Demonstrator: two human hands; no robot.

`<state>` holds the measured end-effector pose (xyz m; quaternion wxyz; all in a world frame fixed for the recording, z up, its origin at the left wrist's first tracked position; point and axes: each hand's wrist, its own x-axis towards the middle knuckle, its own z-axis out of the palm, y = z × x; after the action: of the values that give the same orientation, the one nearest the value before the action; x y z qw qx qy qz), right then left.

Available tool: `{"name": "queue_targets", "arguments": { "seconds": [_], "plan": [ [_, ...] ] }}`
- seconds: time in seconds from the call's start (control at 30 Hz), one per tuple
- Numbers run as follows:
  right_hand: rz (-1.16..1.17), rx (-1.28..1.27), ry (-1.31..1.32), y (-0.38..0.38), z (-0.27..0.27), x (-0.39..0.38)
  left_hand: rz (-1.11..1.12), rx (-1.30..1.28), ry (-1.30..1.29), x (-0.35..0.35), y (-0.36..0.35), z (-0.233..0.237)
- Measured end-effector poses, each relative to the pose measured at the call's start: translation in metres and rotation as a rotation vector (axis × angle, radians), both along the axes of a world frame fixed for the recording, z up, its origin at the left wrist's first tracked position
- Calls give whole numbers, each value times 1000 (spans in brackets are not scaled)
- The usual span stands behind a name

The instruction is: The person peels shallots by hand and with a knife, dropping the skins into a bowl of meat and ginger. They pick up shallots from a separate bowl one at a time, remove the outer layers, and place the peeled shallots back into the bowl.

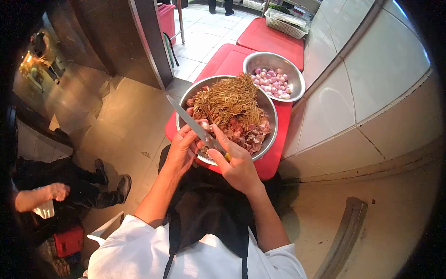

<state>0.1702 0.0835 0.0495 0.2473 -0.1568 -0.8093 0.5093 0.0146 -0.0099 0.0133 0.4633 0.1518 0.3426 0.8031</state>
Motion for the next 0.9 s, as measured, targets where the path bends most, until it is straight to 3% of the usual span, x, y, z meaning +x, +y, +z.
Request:
{"name": "queue_targets", "arguments": {
  "seconds": [0.47,0.53,0.6,0.67,0.8,0.9],
  "plan": [
    [-8,165,-38,-3,-1,-2,106,-153,298,3,1,-5],
    [-30,172,85,0,-17,-9,124,-159,349,5,1,-6],
    [-48,-91,77,1,-18,-9,112,-149,385,7,-2,-8],
    [-54,-620,-64,-1,-4,-5,97,-105,284,11,1,-6],
    [-67,-718,-18,4,6,-4,50,-59,97,9,2,0],
    [-39,-645,-104,5,10,5,26,-40,45,7,5,-8]
  ]
}}
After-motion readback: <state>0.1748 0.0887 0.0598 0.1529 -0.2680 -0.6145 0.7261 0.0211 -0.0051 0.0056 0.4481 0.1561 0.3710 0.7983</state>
